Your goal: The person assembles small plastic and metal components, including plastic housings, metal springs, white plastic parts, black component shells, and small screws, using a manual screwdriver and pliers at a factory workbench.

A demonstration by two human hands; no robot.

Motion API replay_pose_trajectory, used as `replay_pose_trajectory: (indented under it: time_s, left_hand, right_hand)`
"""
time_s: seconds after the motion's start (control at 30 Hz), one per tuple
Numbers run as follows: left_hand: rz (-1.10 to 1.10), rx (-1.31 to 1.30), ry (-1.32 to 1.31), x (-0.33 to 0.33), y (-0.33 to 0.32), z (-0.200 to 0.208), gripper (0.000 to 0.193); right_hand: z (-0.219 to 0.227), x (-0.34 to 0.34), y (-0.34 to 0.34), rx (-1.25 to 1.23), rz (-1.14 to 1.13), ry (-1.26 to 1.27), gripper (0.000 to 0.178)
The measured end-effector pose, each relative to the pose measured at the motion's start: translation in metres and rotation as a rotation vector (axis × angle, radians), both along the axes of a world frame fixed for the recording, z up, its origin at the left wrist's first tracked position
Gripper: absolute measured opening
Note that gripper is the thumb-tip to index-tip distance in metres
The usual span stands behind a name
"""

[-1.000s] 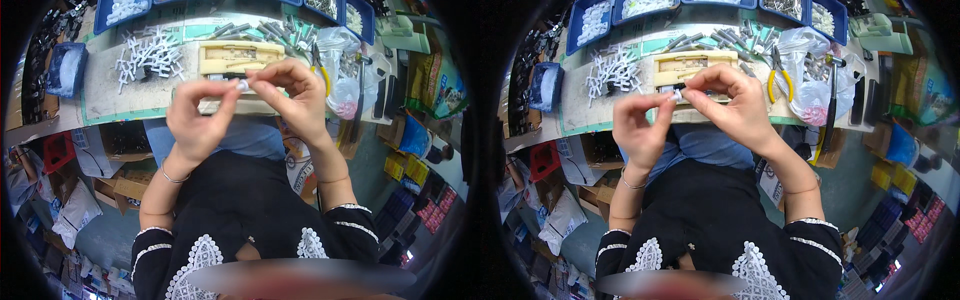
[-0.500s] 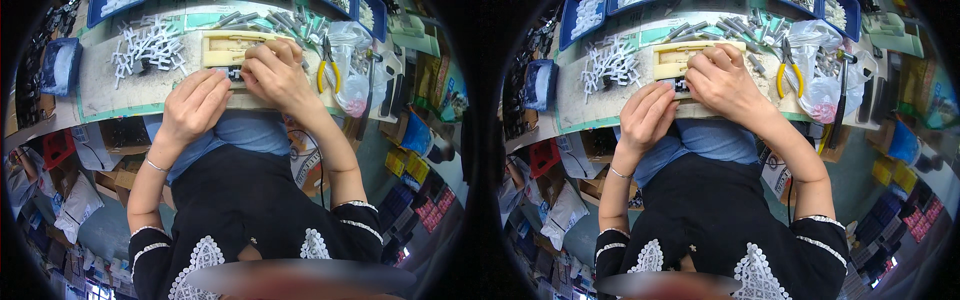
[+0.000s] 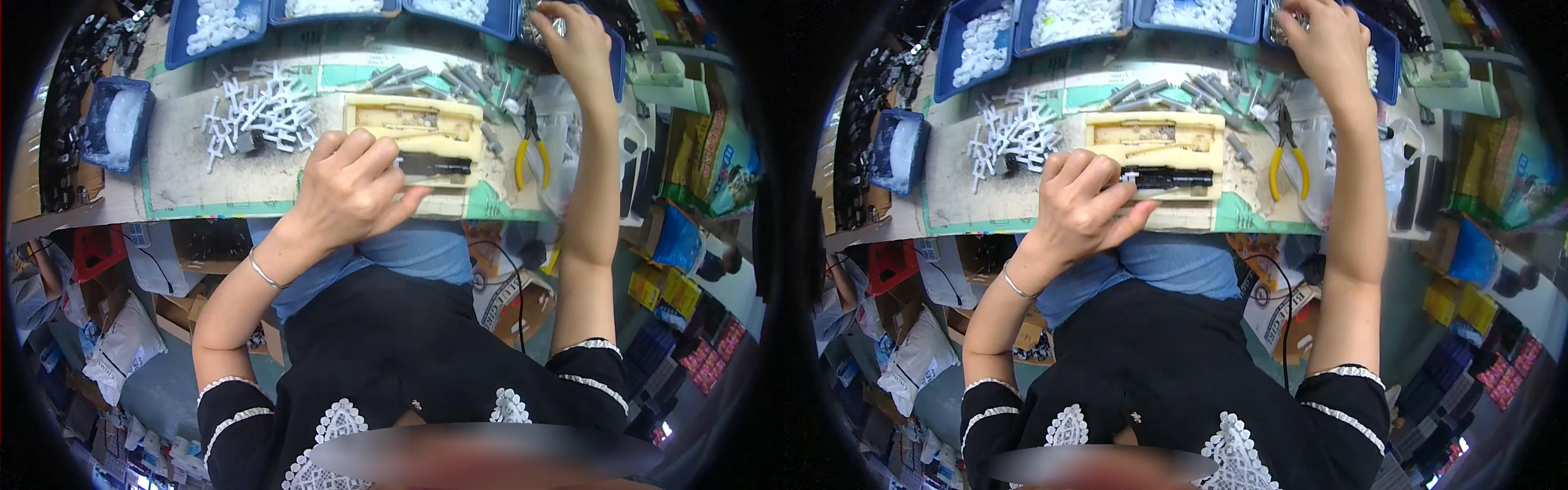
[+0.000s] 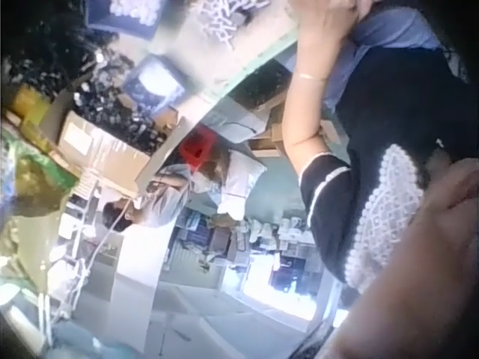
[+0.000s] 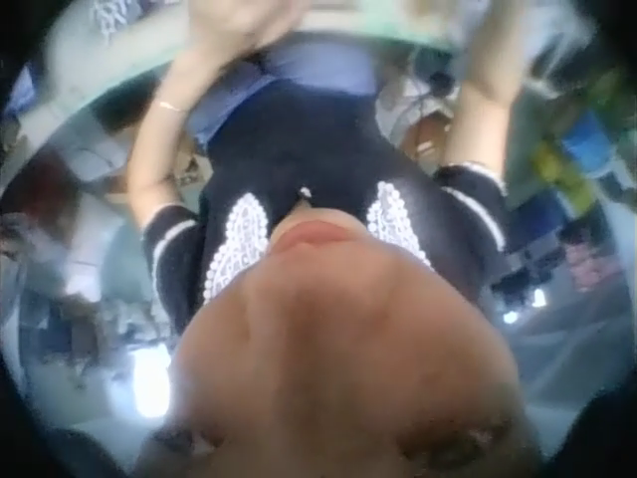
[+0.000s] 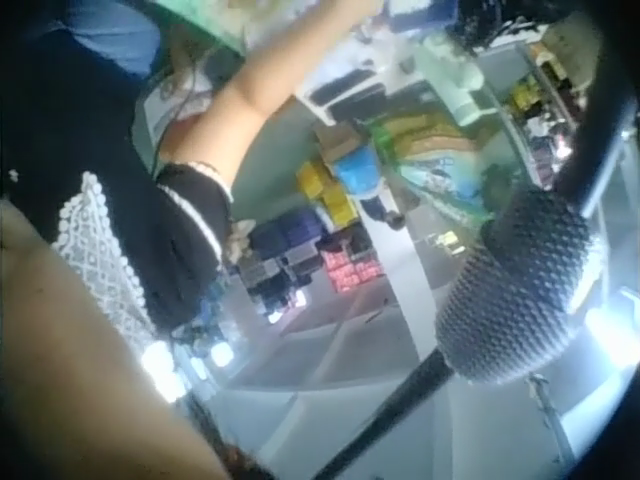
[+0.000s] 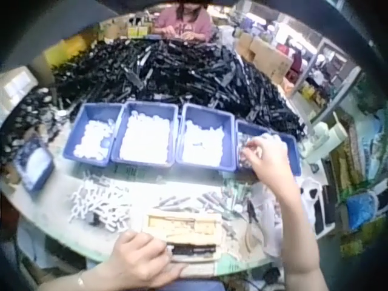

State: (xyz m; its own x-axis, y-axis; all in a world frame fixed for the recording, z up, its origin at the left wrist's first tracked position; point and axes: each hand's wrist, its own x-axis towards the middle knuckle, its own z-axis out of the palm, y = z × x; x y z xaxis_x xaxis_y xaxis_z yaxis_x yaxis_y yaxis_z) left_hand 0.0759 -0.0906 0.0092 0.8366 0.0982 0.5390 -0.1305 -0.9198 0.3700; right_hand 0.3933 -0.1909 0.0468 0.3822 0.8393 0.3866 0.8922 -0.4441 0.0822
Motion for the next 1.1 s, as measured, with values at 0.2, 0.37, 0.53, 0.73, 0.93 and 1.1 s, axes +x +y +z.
replay_pose_trajectory:
  time_s: [0.2, 0.37, 0.53, 0.73, 0.93, 1.1]
  left_hand:
    - [0.304, -0.009, -0.096, 0.014, 0.075, 0.035, 0.005]
    - [0.559, 0.090, 0.171, 0.021, 0.181, 0.024, 0.016]
    - [0.495, 0.366, 0.418, 0.045, 0.214, 0.003, 0.016]
    - [0.520, 0.121, 0.330, 0.039, 0.220, 0.002, 0.019]
    - [0.571, -0.038, 0.147, 0.028, 0.215, 0.011, 0.016]
    - [0.383, -0.383, -0.039, 0.049, 0.153, 0.051, 0.006]
  right_hand:
    - [-0.024, 0.009, 0.023, -0.202, -0.085, 0.000, 0.017]
    - [-0.022, 0.004, 0.030, -0.197, -0.042, -0.040, 0.014]
    - [-0.026, 0.007, 0.028, 0.086, 0.016, 0.157, 0.016]
    - [-0.021, 0.007, 0.023, 0.284, -0.153, 0.398, 0.016]
    - [-0.023, 0.006, 0.016, 0.477, -0.128, 0.544, 0.015]
    - [-0.019, -0.029, 0.014, 0.722, 0.160, 0.953, 0.002]
